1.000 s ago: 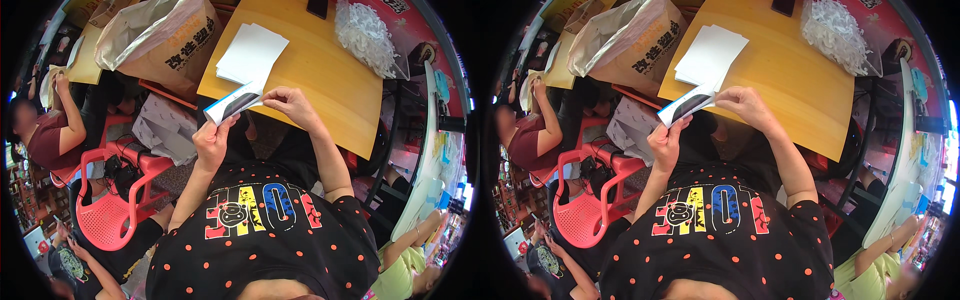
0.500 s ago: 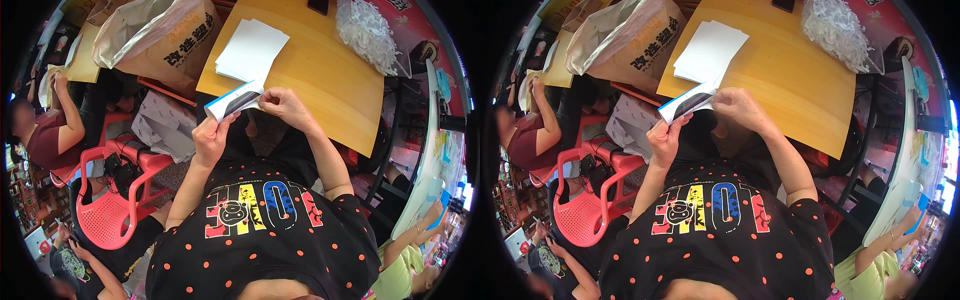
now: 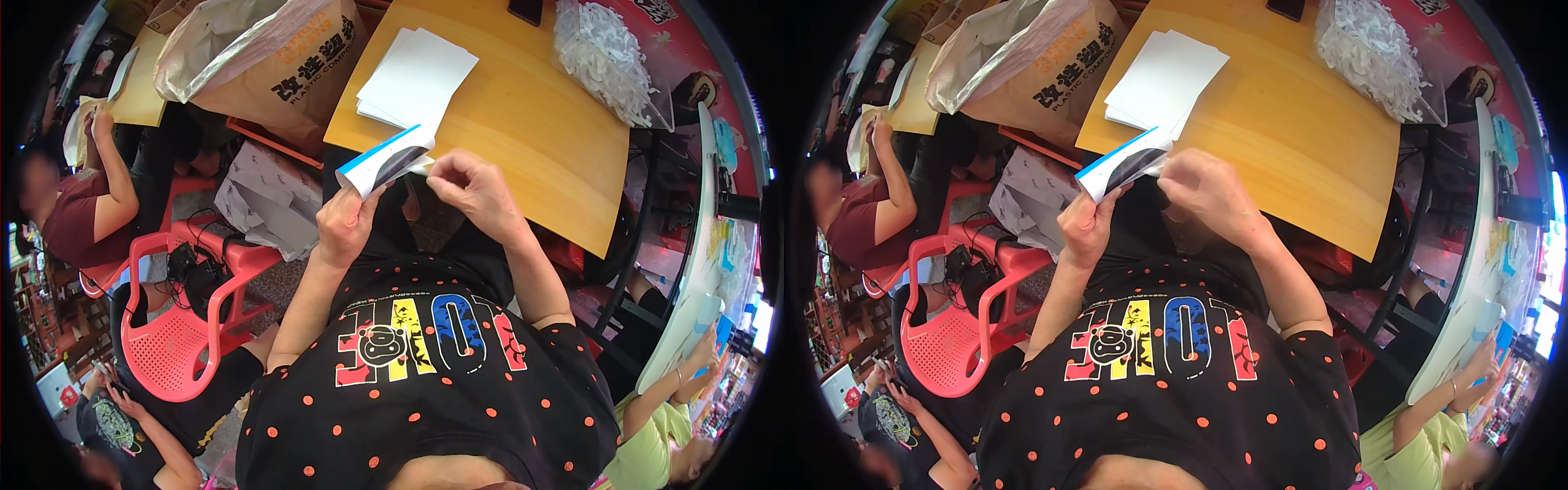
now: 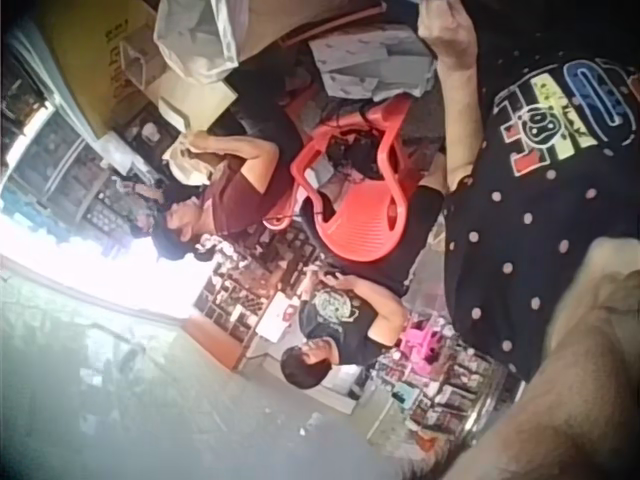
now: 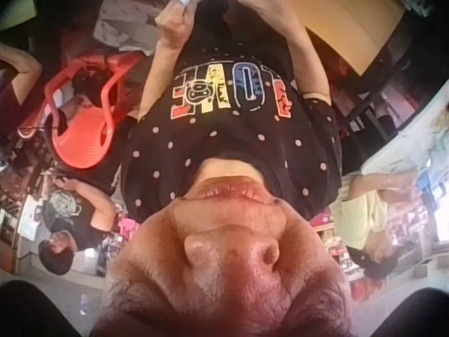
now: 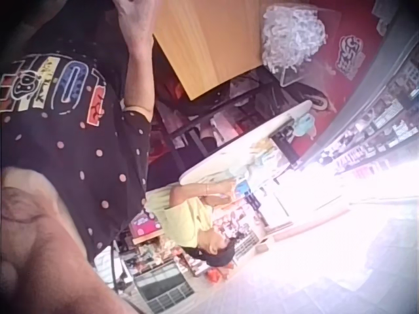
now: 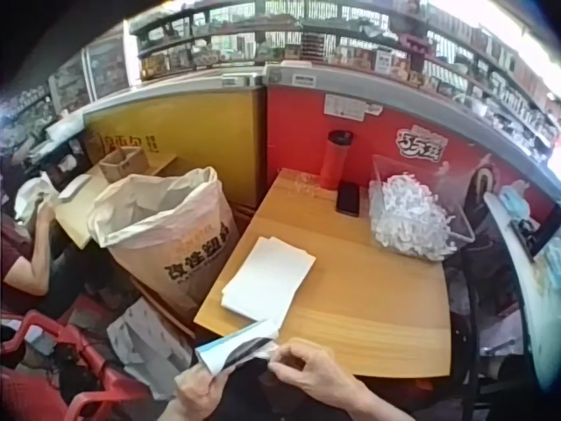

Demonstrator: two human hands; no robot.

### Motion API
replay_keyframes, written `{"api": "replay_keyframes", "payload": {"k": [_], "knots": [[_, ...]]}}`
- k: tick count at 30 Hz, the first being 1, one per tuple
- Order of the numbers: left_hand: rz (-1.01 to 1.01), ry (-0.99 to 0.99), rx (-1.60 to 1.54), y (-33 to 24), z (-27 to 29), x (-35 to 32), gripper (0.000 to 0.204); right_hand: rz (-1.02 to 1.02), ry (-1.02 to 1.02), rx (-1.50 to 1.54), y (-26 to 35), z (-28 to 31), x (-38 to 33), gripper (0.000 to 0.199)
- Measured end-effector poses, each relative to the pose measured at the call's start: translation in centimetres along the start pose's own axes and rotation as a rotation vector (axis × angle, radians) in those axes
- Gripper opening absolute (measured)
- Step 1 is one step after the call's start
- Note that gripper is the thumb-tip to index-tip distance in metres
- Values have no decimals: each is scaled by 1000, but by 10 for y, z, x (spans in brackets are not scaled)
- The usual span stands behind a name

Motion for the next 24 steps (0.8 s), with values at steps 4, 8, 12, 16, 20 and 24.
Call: {"api": "replay_keyframes", "payload": {"k": [4,8,12,16,20,24], "knots": [[326,36,-203,15,2,4,14,194,-101,-260,26,9,4,26],[92,14,59,20,-3,-8,10,689,-145,-506,52,-10,-3,22],[91,-54,74,42,-14,-15,13,1026,151,-272,122,-92,-15,13],[60,-99,51,17,8,-5,12,1350,541,93,205,-115,-44,13],[527,-9,-610,57,1,-1,20,957,-20,-166,170,49,33,21],[760,24,-978,72,-1,-2,23,593,-559,-184,126,242,72,16]]}}
Point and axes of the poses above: each hand's wrist, its own x-axis towards the middle knuckle, its own z-axis out of the back of the hand, y = z × x, the point moved 10 cm from there along x, towards the middle knuckle, and after that the axes turned 15 degrees about z, right-handed, at the moved point
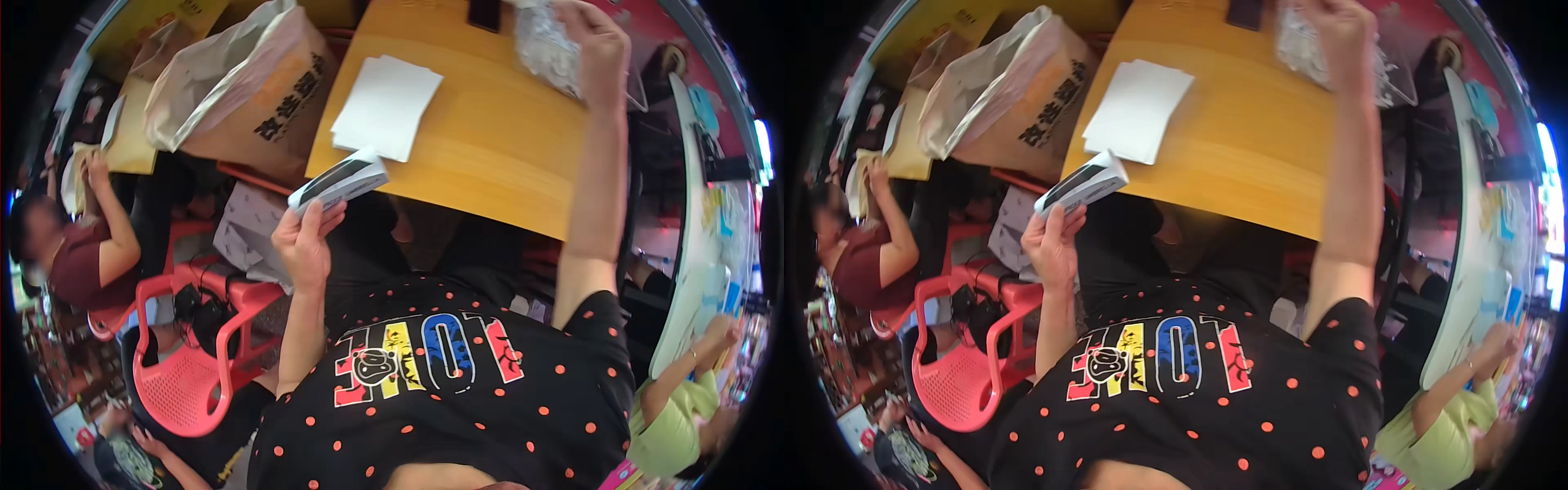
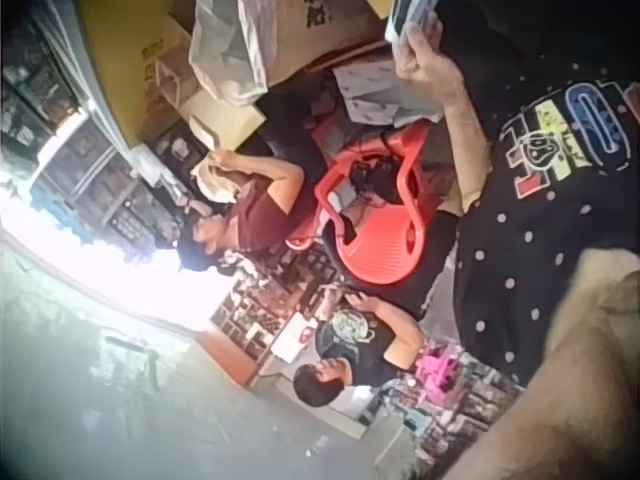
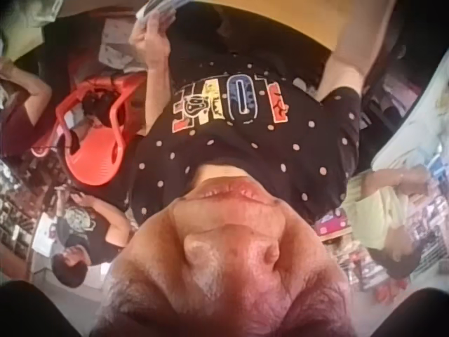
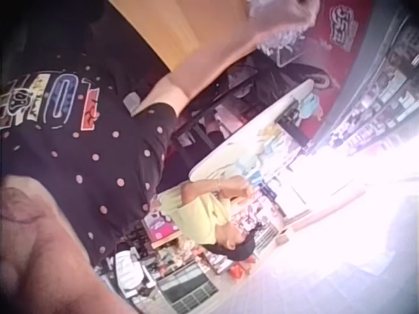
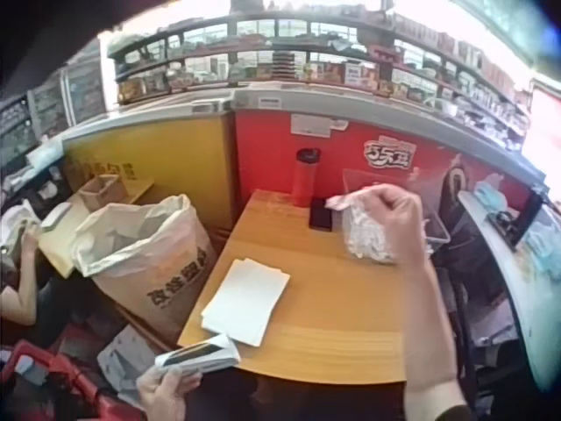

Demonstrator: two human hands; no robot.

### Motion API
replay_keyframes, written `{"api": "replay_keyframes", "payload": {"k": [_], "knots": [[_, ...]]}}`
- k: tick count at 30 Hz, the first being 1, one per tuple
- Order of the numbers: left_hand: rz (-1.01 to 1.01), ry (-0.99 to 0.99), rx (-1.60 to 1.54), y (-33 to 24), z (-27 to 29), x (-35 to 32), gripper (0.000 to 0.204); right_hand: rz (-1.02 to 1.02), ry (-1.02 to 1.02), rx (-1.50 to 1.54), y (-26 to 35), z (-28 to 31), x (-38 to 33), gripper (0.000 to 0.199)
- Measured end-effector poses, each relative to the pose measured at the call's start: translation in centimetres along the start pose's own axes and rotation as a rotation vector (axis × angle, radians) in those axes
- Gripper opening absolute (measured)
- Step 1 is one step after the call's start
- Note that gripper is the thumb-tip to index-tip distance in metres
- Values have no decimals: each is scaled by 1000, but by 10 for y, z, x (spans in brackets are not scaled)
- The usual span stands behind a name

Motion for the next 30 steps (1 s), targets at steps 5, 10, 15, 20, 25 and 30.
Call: {"api": "replay_keyframes", "payload": {"k": [5,10,15,20,25,30], "knots": [[95,55,-194,1,-2,11,19,50,201,-1495,-140,138,-5,37],[90,12,-192,2,-5,15,21,201,12,-549,-11,-20,-74,7],[84,26,-174,0,-20,20,22,-258,196,94,8,-134,-165,11],[54,26,-101,-5,-31,15,22,-323,98,160,-5,-148,-187,9],[22,49,-61,-6,-36,12,21,-596,-47,423,-19,-152,-206,7],[6,28,-66,0,-37,12,21,-698,-173,597,-47,-161,-228,10]]}}
Point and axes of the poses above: each hand's wrist, its own x-axis towards the middle knuckle, its own z-axis out of the back of the hand, y = z × x, the point moved 10 cm from there along x, towards the middle knuckle, and after that the axes turned 15 degrees about z, right-handed, at the moved point
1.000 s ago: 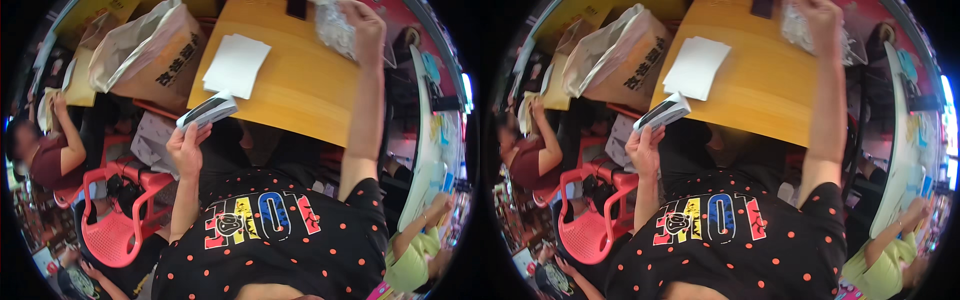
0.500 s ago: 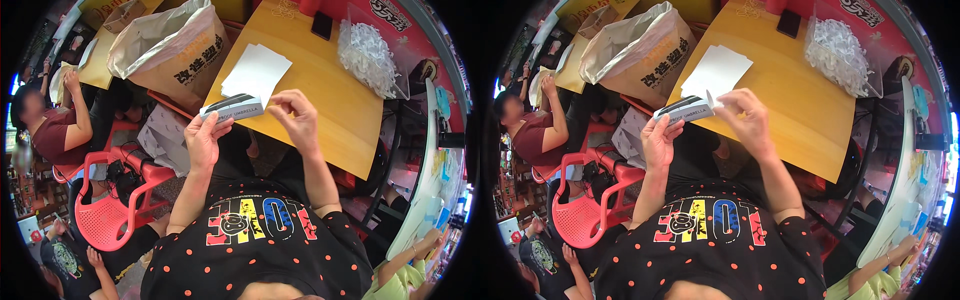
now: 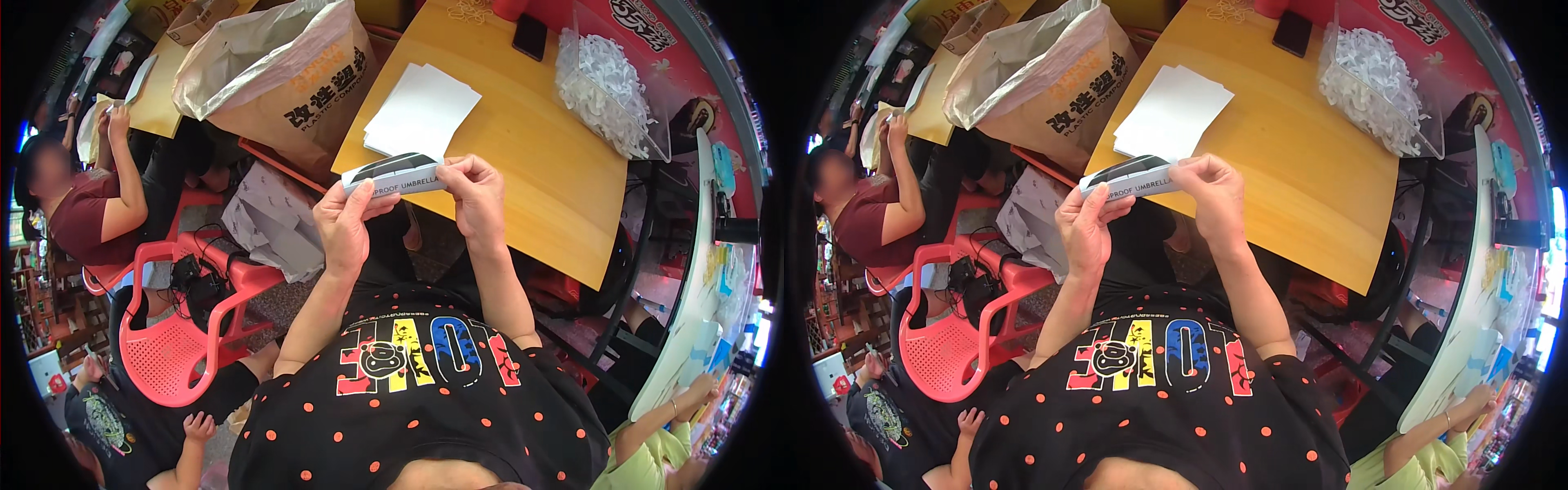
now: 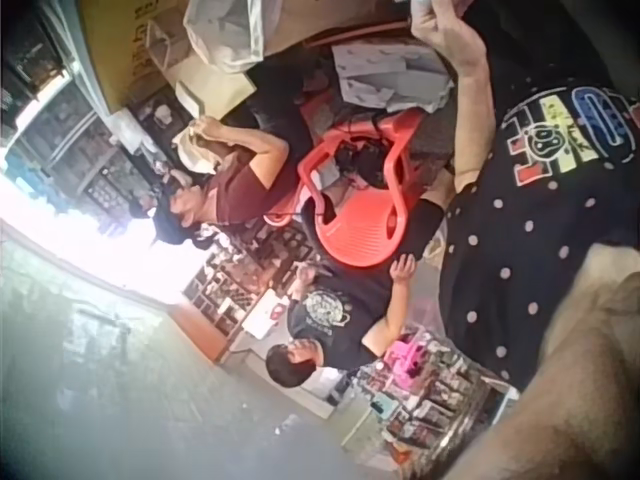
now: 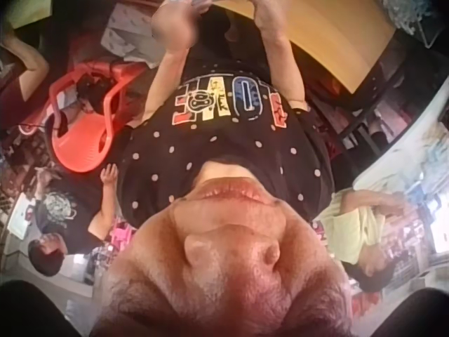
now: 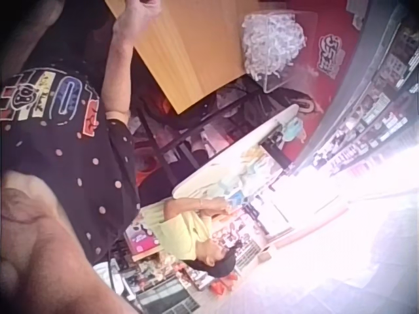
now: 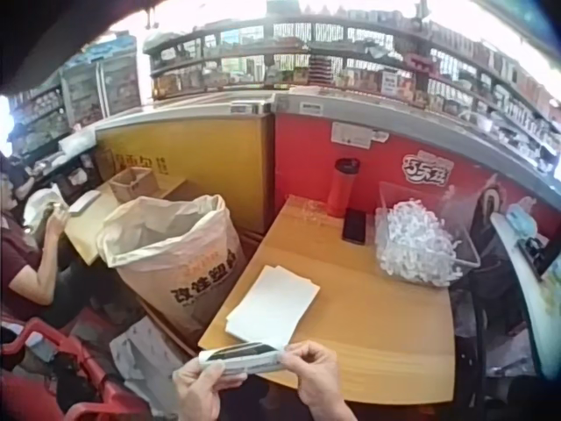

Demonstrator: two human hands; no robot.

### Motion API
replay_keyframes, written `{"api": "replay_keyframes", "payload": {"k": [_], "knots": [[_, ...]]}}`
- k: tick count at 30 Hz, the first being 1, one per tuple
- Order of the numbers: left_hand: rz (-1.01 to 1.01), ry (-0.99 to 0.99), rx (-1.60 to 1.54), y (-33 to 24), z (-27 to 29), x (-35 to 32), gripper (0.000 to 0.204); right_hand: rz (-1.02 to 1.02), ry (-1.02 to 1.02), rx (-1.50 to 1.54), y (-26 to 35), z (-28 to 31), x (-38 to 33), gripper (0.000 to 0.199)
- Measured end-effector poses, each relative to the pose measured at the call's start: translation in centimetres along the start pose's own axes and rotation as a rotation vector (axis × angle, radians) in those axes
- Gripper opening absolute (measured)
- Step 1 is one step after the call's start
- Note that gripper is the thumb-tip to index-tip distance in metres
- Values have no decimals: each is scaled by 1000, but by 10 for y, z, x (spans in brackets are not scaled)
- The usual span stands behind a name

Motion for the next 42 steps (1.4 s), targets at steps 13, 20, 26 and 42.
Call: {"api": "replay_keyframes", "payload": {"k": [13,20,26,42], "knots": [[37,-17,97,15,-9,5,19,-163,29,-23,-10,-25,-17,24],[-18,-169,336,13,-10,9,21,-127,15,-93,-17,-20,-19,19],[115,-11,194,27,3,20,17,-158,78,9,-29,-13,-20,11],[385,6,53,36,54,24,14,-117,195,-195,-16,0,-7,24]]}}
Point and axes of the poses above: each hand's wrist, its own x-axis towards the middle knuckle, its own z-axis out of the back of the hand, y = z × x, the point moved 10 cm from there along x, towards the middle knuckle, and after that the axes turned 15 degrees about z, right-handed, at the moved point
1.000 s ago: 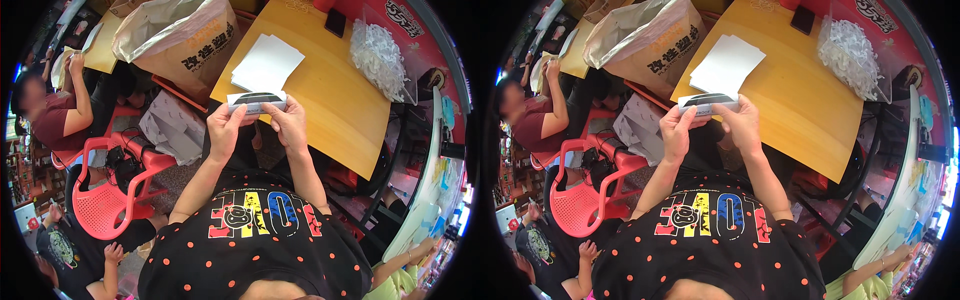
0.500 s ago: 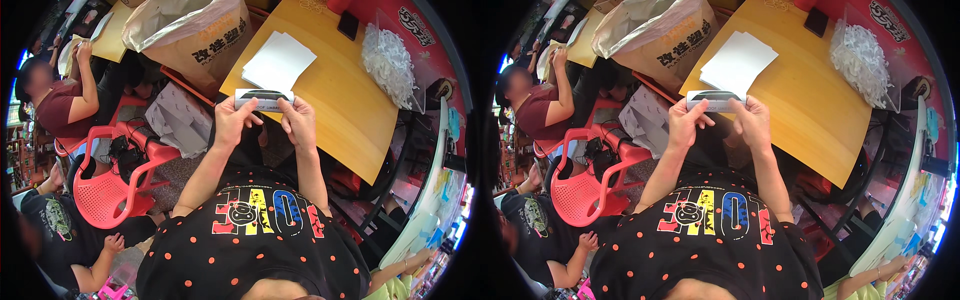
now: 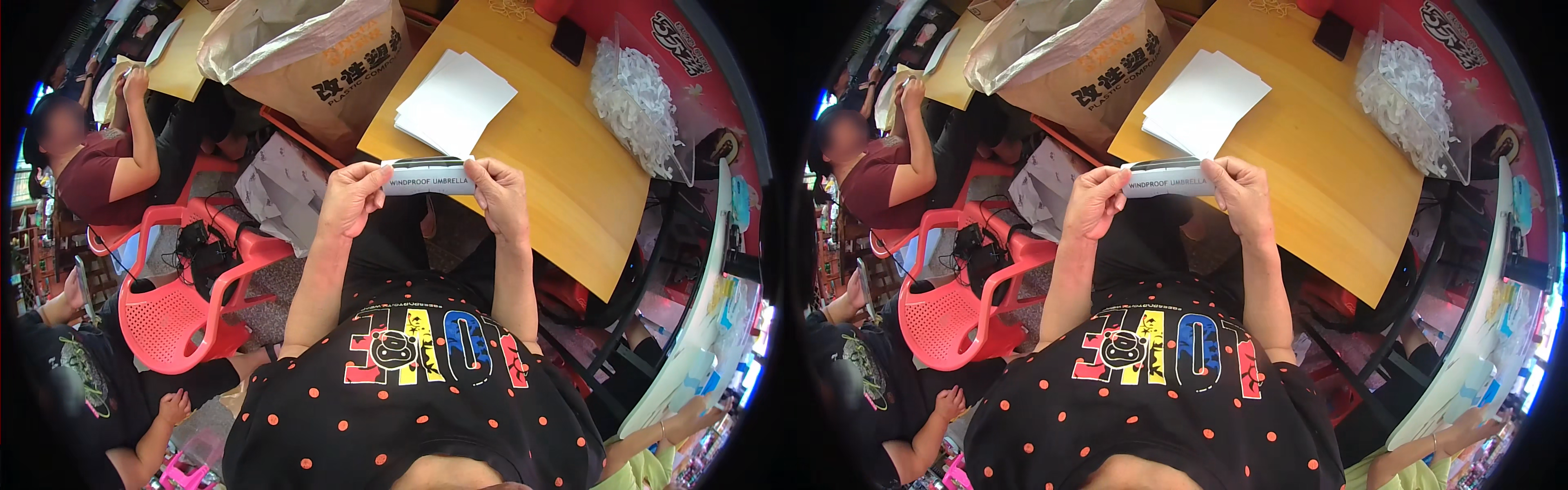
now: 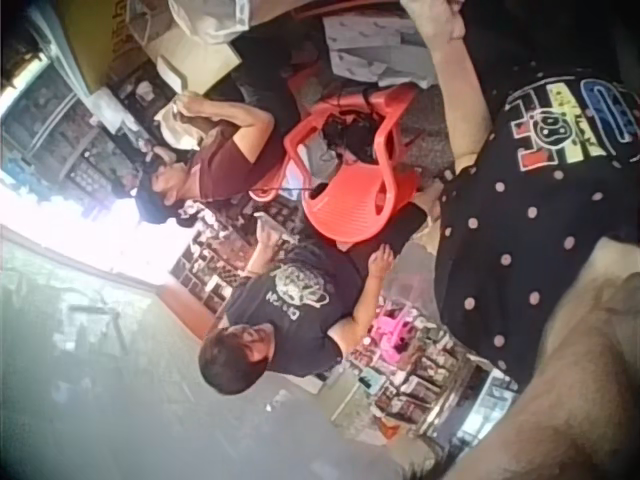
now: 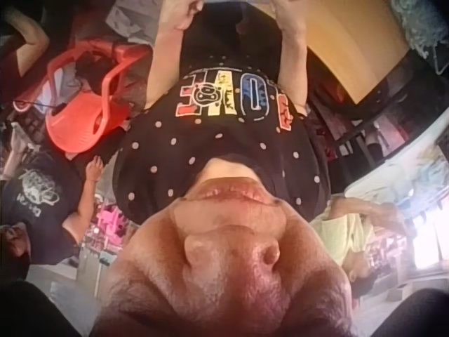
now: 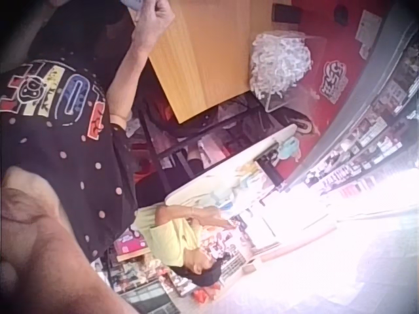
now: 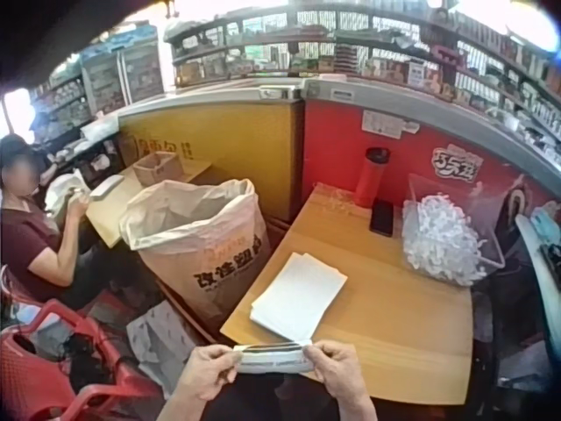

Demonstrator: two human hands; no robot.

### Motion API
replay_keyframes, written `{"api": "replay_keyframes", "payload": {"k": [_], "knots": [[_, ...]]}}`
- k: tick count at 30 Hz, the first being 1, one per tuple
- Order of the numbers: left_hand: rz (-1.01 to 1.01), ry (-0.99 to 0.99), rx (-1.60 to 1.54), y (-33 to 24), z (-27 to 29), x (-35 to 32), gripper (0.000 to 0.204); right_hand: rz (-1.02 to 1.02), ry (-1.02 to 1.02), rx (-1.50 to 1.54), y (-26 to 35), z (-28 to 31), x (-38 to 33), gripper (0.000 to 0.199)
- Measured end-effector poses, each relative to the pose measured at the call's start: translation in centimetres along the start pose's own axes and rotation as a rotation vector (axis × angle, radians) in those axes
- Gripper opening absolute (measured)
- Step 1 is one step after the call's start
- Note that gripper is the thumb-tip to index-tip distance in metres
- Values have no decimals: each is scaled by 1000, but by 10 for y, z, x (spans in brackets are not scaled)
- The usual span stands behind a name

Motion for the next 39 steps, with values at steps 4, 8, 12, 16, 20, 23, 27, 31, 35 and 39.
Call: {"api": "replay_keyframes", "payload": {"k": [4,8,12,16,20,23,27,31,35,39], "knots": [[67,24,-32,2,3,0,14,-56,15,90,-7,-4,-1,27],[45,12,-54,-1,8,-3,13,-60,-58,194,-11,-2,-1,34],[-162,-62,-185,-51,32,-12,14,76,-202,213,5,28,8,38],[-395,-96,-404,-148,67,-8,13,89,-188,145,8,26,8,39],[-574,68,-405,-249,86,15,38,73,-134,92,2,12,6,37],[-599,-196,-361,-254,107,20,50,145,-101,-120,10,12,11,29],[-557,-313,-50,-188,85,7,48,737,22,-1041,73,-20,15,30],[-334,-267,54,-97,78,8,35,747,223,-1351,60,-40,20,30],[-144,-187,28,-18,72,5,27,843,316,-1363,40,-43,15,22],[23,-135,55,42,52,0,24,1000,278,-1240,44,-43,10,14]]}}
Point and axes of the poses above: each hand's wrist, its own x-axis towards the middle knuckle, its own z-axis out of the back of the hand, y = z × x, the point moved 10 cm from there along x, towards the middle knuckle, and after that the axes turned 15 degrees about z, right-handed, at the moved point
